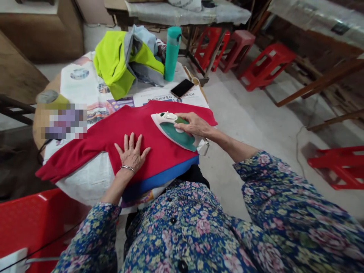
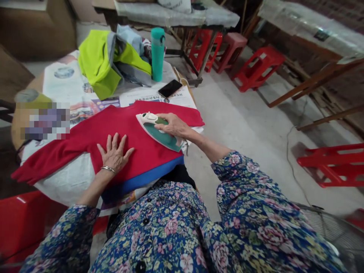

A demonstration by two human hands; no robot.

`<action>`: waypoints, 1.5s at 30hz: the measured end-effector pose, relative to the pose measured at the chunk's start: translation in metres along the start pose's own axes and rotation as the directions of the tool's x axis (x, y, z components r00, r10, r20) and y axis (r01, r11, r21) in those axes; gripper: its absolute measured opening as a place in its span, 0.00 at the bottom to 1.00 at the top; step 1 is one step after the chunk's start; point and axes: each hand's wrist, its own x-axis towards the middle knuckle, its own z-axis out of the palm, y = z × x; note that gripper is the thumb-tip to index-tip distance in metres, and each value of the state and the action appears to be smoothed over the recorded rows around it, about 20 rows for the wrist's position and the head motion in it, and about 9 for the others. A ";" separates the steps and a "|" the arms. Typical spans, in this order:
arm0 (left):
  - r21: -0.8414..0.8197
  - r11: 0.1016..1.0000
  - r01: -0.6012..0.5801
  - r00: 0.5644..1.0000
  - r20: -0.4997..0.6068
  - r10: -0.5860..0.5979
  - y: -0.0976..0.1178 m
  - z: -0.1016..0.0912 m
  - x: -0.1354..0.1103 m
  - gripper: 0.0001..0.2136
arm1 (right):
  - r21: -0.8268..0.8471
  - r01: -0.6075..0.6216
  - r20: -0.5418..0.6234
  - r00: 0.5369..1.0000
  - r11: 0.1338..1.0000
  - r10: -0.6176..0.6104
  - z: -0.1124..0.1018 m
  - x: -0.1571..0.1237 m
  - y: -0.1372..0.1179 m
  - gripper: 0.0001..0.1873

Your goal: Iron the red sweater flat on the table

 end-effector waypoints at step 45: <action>-0.095 0.757 -0.647 0.763 -0.088 0.641 0.007 0.056 -0.052 0.37 | -0.237 0.077 -0.169 0.978 0.968 -0.119 -0.006 0.107 -0.025 0.10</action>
